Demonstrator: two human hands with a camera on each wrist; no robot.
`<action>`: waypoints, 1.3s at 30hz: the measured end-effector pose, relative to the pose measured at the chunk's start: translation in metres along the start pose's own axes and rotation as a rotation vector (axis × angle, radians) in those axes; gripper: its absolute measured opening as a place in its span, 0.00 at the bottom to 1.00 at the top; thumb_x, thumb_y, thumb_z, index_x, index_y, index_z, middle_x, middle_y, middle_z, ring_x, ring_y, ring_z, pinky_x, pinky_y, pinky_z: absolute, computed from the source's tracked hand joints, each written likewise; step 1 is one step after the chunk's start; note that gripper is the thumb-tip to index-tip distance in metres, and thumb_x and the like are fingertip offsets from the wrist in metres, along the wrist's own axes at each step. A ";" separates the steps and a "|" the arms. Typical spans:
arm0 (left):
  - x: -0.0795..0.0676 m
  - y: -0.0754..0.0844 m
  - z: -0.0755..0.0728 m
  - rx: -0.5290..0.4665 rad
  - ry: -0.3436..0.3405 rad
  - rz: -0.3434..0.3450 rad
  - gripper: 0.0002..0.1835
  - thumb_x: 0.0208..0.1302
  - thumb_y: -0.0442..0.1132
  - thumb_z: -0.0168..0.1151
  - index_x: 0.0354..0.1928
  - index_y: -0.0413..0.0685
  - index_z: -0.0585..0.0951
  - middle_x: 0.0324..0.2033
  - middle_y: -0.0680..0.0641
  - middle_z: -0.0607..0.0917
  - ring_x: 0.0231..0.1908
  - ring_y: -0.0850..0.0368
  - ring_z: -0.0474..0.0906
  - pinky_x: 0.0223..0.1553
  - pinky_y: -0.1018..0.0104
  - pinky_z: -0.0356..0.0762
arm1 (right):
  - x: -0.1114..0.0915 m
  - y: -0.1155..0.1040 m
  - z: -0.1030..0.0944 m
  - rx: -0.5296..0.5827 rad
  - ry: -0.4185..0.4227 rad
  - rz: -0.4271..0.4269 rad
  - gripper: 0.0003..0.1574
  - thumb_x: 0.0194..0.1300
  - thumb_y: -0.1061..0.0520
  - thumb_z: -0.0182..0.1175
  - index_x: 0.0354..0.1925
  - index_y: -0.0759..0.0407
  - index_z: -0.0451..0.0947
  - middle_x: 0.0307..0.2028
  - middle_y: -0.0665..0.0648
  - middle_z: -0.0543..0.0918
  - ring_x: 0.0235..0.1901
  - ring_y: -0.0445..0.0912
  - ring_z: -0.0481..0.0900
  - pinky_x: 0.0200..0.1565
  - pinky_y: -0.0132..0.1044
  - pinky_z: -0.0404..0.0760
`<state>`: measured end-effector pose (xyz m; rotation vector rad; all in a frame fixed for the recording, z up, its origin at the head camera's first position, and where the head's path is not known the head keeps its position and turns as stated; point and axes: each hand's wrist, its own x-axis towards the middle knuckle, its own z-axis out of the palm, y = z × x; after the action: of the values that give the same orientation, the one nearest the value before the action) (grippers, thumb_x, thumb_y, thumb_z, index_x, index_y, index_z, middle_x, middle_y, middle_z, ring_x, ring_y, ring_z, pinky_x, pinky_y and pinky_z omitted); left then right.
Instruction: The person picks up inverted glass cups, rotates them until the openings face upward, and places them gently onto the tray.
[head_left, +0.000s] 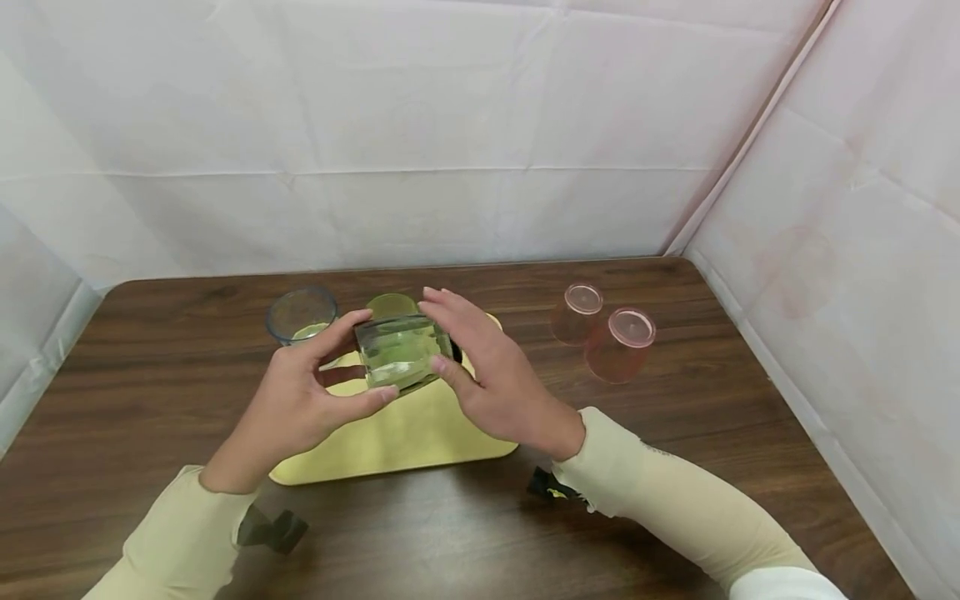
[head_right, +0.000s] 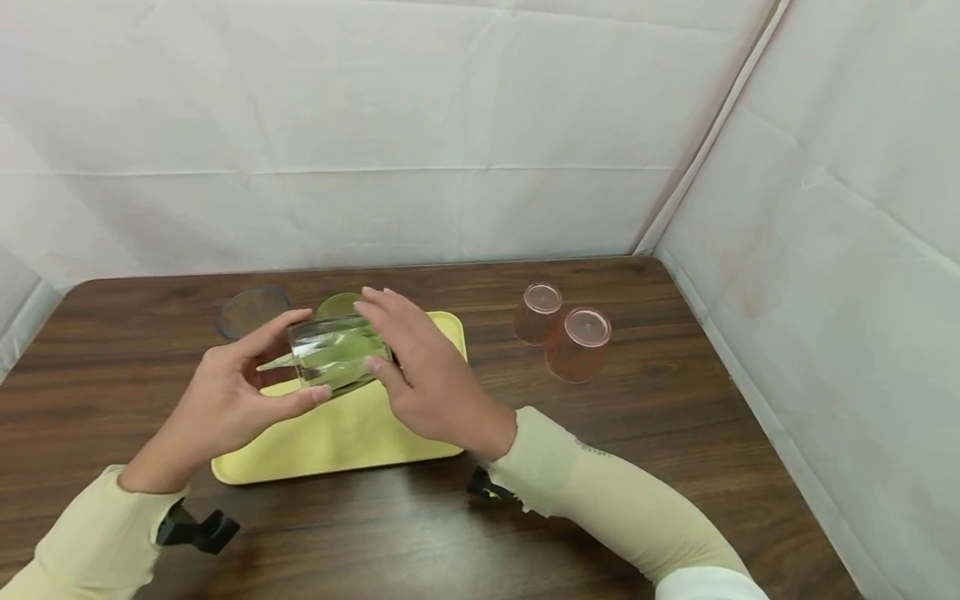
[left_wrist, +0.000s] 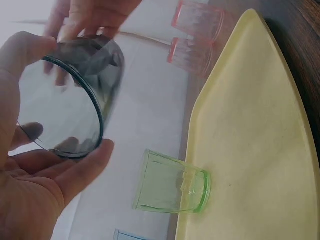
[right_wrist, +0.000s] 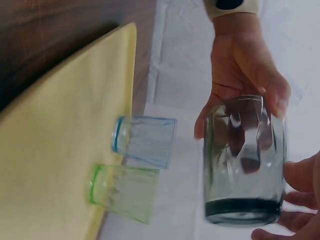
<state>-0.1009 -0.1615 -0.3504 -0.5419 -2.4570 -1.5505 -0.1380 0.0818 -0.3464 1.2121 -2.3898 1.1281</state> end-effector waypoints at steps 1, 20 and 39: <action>0.001 0.000 0.001 0.018 -0.007 -0.002 0.42 0.54 0.29 0.80 0.72 0.41 0.73 0.57 0.44 0.85 0.53 0.74 0.82 0.51 0.71 0.87 | 0.000 -0.001 0.001 -0.065 0.005 -0.053 0.30 0.76 0.63 0.58 0.72 0.65 0.69 0.76 0.62 0.70 0.80 0.56 0.62 0.80 0.49 0.63; 0.008 0.013 0.005 0.188 0.011 -0.031 0.38 0.56 0.39 0.80 0.68 0.41 0.77 0.49 0.43 0.90 0.47 0.46 0.89 0.46 0.57 0.90 | -0.001 -0.019 0.027 -0.657 0.137 -0.335 0.41 0.61 0.47 0.77 0.67 0.62 0.77 0.67 0.60 0.82 0.70 0.56 0.77 0.76 0.45 0.71; 0.010 0.017 -0.007 -0.289 -0.001 -0.343 0.37 0.60 0.38 0.79 0.71 0.41 0.75 0.59 0.48 0.88 0.54 0.68 0.87 0.50 0.72 0.87 | -0.005 -0.007 0.030 -0.012 0.261 -0.147 0.46 0.55 0.60 0.79 0.68 0.71 0.73 0.64 0.68 0.82 0.65 0.56 0.82 0.71 0.39 0.77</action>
<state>-0.1033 -0.1596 -0.3297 -0.1628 -2.4370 -2.0540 -0.1260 0.0607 -0.3652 1.1372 -2.0777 1.1465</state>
